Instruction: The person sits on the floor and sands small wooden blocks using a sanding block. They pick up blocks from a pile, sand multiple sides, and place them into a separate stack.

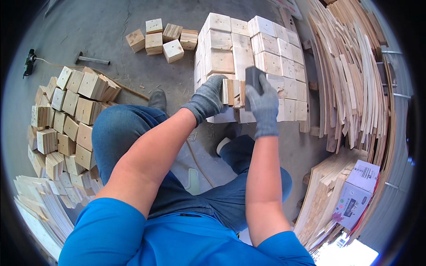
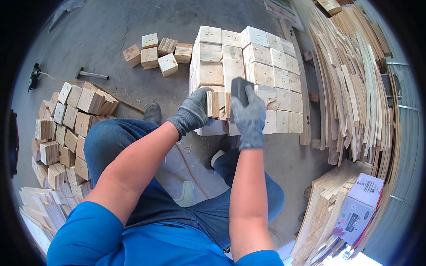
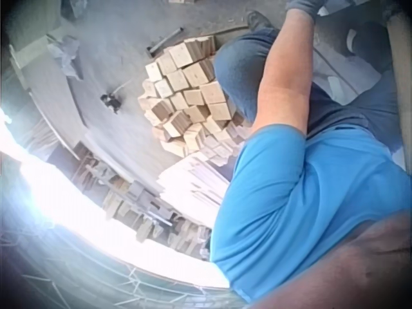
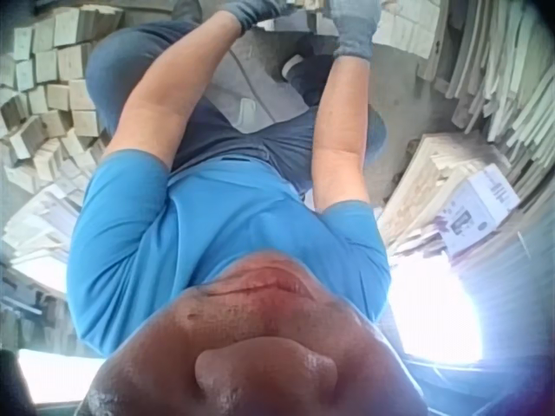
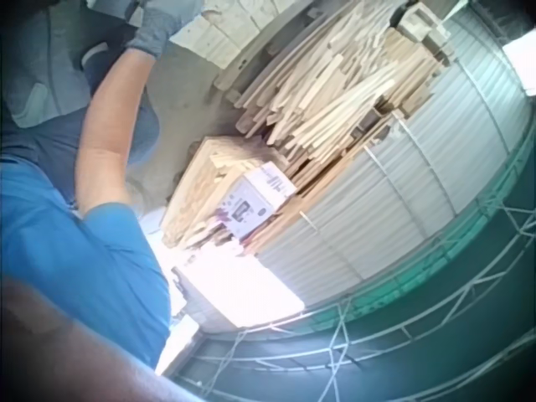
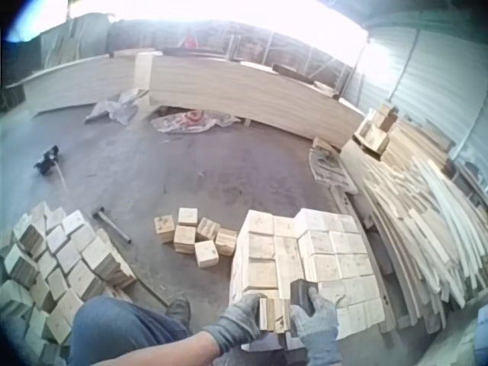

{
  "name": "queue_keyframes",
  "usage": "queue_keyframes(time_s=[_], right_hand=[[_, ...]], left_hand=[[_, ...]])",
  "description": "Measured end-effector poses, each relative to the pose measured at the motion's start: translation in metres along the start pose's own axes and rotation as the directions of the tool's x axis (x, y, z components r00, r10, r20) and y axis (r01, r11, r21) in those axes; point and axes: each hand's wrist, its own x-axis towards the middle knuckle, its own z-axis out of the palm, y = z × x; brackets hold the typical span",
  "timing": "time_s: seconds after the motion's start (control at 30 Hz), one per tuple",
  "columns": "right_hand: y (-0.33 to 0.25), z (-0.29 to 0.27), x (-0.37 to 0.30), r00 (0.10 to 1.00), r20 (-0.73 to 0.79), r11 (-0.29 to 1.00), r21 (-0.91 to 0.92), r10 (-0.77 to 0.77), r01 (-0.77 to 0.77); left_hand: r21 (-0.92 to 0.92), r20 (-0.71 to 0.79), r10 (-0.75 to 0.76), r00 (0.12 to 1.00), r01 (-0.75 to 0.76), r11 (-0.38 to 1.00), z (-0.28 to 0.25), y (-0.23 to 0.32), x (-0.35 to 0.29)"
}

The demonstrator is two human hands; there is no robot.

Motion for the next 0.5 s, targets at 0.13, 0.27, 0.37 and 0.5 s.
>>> queue_keyframes(time_s=[0.13, 0.27, 0.37, 0.5], right_hand=[[-0.012, -0.017, -0.076, 0.997, -0.022, 0.991, -0.113, -0.072, 0.069], [-0.021, -0.017, -0.103, 0.996, -0.035, 0.975, -0.208, -0.085, 0.076], [-0.031, -0.014, -0.084, 0.997, -0.022, 0.970, -0.236, -0.068, 0.061], [-0.046, 0.002, -0.021, 0.994, 0.028, 0.966, -0.232, -0.108, 0.112]], left_hand=[[0.056, -0.008, 0.019, 1.000, -0.018, 0.998, -0.003, -0.001, 0.000], [0.033, 0.028, -0.008, 1.000, 0.007, 0.999, -0.002, -0.001, 0.001], [0.056, 0.001, 0.011, 1.000, -0.011, 0.998, 0.000, -0.001, 0.003], [0.015, -0.022, -0.004, 1.000, 0.004, 1.000, 0.001, -0.008, 0.002]])
